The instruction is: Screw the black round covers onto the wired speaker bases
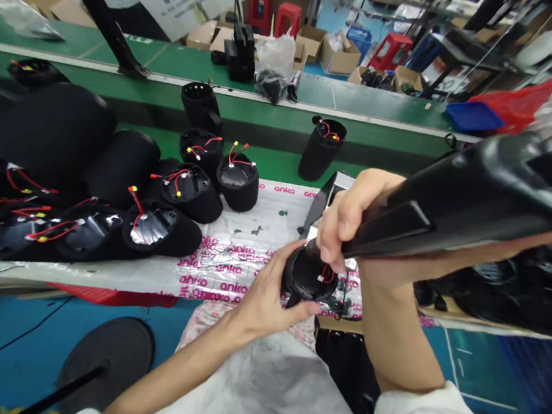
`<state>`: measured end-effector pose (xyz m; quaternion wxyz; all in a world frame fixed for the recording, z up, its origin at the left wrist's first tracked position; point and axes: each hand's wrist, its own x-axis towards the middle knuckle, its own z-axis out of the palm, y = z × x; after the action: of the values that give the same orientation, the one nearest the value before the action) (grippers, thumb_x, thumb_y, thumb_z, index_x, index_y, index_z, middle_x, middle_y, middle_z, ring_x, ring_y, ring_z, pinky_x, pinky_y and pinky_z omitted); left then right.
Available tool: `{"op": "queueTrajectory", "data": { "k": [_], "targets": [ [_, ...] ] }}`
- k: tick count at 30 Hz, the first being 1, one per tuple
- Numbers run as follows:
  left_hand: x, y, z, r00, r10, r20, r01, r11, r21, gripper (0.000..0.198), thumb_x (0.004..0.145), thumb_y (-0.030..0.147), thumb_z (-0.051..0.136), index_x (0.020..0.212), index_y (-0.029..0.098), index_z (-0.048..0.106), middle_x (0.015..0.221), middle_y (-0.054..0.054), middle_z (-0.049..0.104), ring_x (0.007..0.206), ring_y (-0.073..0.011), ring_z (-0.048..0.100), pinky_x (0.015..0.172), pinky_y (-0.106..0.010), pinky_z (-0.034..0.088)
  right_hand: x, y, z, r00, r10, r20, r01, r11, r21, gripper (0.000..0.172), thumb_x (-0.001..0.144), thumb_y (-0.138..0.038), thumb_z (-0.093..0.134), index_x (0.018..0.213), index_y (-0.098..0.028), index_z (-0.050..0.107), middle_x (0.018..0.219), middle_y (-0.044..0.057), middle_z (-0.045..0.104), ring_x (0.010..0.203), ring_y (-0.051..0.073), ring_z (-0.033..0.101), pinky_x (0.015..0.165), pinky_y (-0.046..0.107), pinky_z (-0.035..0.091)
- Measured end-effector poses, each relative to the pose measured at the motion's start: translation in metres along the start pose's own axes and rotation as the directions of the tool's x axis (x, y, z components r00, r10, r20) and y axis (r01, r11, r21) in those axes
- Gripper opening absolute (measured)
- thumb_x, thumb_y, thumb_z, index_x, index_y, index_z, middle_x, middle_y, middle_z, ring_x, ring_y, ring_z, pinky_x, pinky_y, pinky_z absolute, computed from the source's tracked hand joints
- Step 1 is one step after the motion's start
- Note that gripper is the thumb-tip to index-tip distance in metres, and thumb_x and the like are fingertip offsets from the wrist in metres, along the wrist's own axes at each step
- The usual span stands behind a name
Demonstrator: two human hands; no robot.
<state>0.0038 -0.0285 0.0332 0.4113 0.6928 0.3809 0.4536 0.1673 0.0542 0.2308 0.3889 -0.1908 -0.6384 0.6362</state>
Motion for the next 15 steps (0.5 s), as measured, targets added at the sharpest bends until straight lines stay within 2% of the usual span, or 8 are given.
{"op": "queueTrajectory", "data": {
  "k": [2,5,9,11,13,15],
  "targets": [
    [-0.005,-0.006,0.006,0.999,0.015,-0.041,-0.012,0.997,0.071,0.113,0.085,0.077,0.091,0.170,0.021,0.043,0.161,-0.022,0.067,0.145,-0.0438,0.071,0.121,-0.060,0.061,0.004,-0.002,0.007,0.997,-0.062,-0.052,0.063,0.998,0.010,0.079,0.084,-0.097,0.069,0.084,-0.020,0.083,0.061,-0.001,0.075,0.045,0.016,0.069,0.047,0.027,0.062],
    [-0.003,-0.017,0.012,0.992,0.074,-0.099,-0.062,0.991,0.123,0.108,0.083,0.070,0.097,0.167,0.024,0.045,0.156,-0.019,0.070,0.143,-0.0412,0.073,0.119,-0.058,0.062,0.008,-0.001,0.014,0.962,-0.121,-0.244,0.121,0.993,-0.017,0.077,0.084,-0.097,0.071,0.070,-0.022,0.081,0.051,-0.001,0.070,0.038,0.017,0.065,0.038,0.026,0.056],
    [0.007,-0.028,0.012,0.972,0.210,-0.108,-0.199,0.974,0.108,0.105,0.082,0.076,0.095,0.161,0.024,0.049,0.148,-0.017,0.073,0.137,-0.0387,0.076,0.117,-0.057,0.063,0.004,0.003,0.016,0.964,-0.083,-0.253,0.084,0.996,-0.005,0.069,0.072,-0.091,0.088,0.075,-0.022,0.085,0.060,0.002,0.078,0.047,0.023,0.073,0.043,0.034,0.062],
    [0.009,-0.032,0.008,0.974,0.211,-0.083,-0.202,0.974,0.103,0.107,0.081,0.081,0.092,0.160,0.024,0.049,0.147,-0.017,0.073,0.135,-0.0377,0.077,0.116,-0.055,0.064,-0.005,0.002,0.016,0.909,-0.147,-0.390,0.144,0.989,-0.036,0.069,0.074,-0.091,0.087,0.069,-0.022,0.082,0.056,0.002,0.074,0.045,0.020,0.068,0.042,0.032,0.057],
    [0.010,-0.036,0.004,0.981,0.177,-0.079,-0.169,0.981,0.099,0.110,0.079,0.085,0.091,0.160,0.024,0.048,0.148,-0.017,0.072,0.136,-0.0376,0.076,0.117,-0.054,0.063,-0.021,-0.003,0.012,0.801,-0.255,-0.541,0.261,0.963,-0.067,0.067,0.079,-0.088,0.085,0.068,-0.022,0.082,0.059,0.002,0.074,0.043,0.016,0.063,0.038,0.030,0.047],
    [0.009,-0.042,-0.001,0.980,0.157,-0.120,-0.144,0.984,0.108,0.111,0.079,0.087,0.089,0.160,0.023,0.047,0.150,-0.018,0.070,0.138,-0.0383,0.075,0.119,-0.054,0.062,-0.041,-0.008,0.000,0.723,-0.382,-0.576,0.386,0.915,-0.122,0.063,0.085,-0.082,0.084,0.075,-0.020,0.086,0.066,0.004,0.076,0.043,0.015,0.060,0.036,0.030,0.041]
  ]
}}
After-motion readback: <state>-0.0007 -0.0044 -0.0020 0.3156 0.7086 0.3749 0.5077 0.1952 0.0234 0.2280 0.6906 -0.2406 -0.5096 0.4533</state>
